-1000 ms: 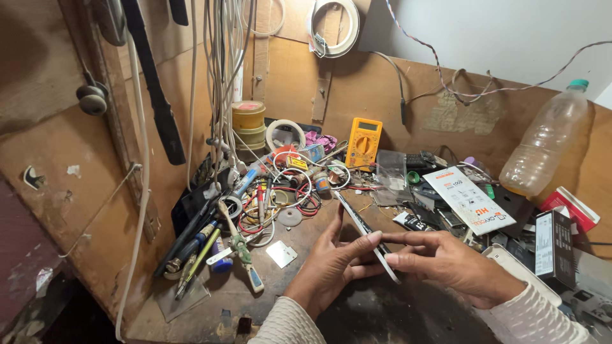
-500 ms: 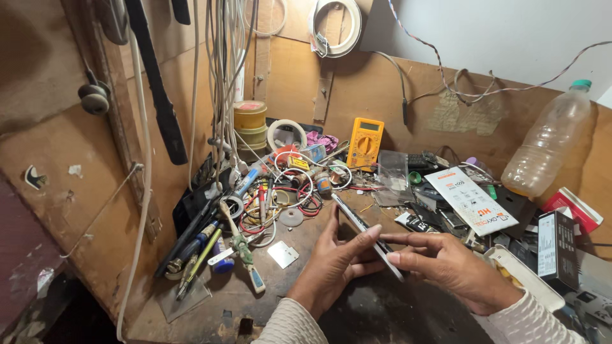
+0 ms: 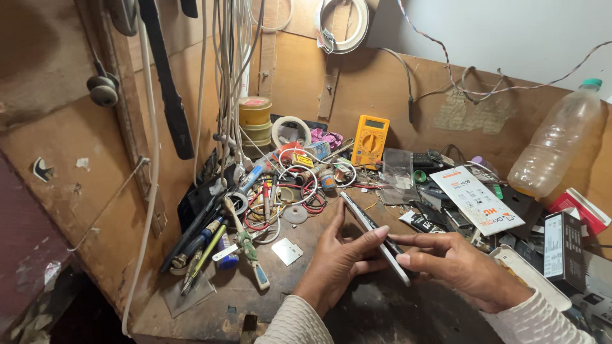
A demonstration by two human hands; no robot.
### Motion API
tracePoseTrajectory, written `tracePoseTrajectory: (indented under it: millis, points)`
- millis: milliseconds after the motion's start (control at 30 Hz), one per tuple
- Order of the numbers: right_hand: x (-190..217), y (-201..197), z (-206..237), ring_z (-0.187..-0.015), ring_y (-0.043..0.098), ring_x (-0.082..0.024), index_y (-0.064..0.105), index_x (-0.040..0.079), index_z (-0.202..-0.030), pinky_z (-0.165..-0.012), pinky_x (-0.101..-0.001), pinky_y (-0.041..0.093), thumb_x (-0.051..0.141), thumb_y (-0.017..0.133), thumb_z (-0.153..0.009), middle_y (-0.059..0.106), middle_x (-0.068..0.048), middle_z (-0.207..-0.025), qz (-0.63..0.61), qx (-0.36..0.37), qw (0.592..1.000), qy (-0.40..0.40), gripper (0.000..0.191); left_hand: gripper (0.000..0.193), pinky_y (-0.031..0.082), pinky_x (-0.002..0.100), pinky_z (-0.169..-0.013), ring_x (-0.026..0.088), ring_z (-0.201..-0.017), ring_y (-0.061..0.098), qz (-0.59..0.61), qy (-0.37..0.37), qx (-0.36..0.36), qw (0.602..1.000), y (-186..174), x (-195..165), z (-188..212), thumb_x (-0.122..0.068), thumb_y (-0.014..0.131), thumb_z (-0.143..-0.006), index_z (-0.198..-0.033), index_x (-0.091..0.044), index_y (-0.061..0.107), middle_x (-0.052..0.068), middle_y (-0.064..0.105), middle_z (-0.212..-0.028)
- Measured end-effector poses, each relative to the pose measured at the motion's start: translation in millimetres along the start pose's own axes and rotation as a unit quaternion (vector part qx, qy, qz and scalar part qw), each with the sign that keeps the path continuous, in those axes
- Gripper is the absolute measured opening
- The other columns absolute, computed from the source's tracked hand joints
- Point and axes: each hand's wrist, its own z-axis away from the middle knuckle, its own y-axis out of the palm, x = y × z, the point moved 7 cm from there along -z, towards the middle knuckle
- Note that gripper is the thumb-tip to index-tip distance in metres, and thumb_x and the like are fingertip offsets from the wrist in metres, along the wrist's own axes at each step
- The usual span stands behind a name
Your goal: The person holds a smartphone and uses a small metal tool to pry along the device's edges, attempting to separate the screen from the frame. They rotate the phone and work around the perimeter, then briefly set the tool down and continue prying by hand.
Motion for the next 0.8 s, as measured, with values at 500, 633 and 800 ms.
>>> tracePoseTrajectory:
  millis: [500,633,800]
  points:
    - [-0.8,-1.1,-2.3,-0.096,0.070,-0.010,0.071,0.007,-0.134,-0.085,-0.0283,0.055,0.026,0.077,-0.078,0.082,-0.004,-0.112,0.042,0.004,0.997,-0.060,0.059,0.116,0.065,0.047,-0.081,0.028,-0.095,0.074,0.004,-0.008,0.003,1.000,-1.1,0.9,-0.7,-0.005,0.078,-0.079,-0.164,-0.022,0.002,0.017,0.069,-0.117]
    - [-4.5,0.5,1.6,-0.095,0.070,-0.012,0.070,0.010,-0.140,-0.085,-0.0294,0.056,0.027,0.079,-0.080,0.080,-0.007,-0.110,0.042,0.002,0.998,-0.050,0.063,0.116,0.065,0.046,-0.081,0.027,-0.096,0.074,-0.008,-0.010,-0.009,1.000,-2.5,2.9,-1.0,-0.004,0.079,-0.078,-0.163,-0.021,0.002,0.017,0.068,-0.116]
    - [8.3,2.1,2.8,-0.095,0.069,-0.012,0.073,0.007,-0.136,-0.086,-0.0306,0.057,0.026,0.074,-0.082,0.081,-0.008,-0.108,0.051,0.028,0.997,-0.045,0.057,0.115,0.065,0.044,-0.082,0.024,-0.097,0.073,-0.014,0.002,0.007,1.000,-0.6,1.5,1.2,-0.004,0.079,-0.077,-0.164,-0.020,0.005,0.015,0.068,-0.117]
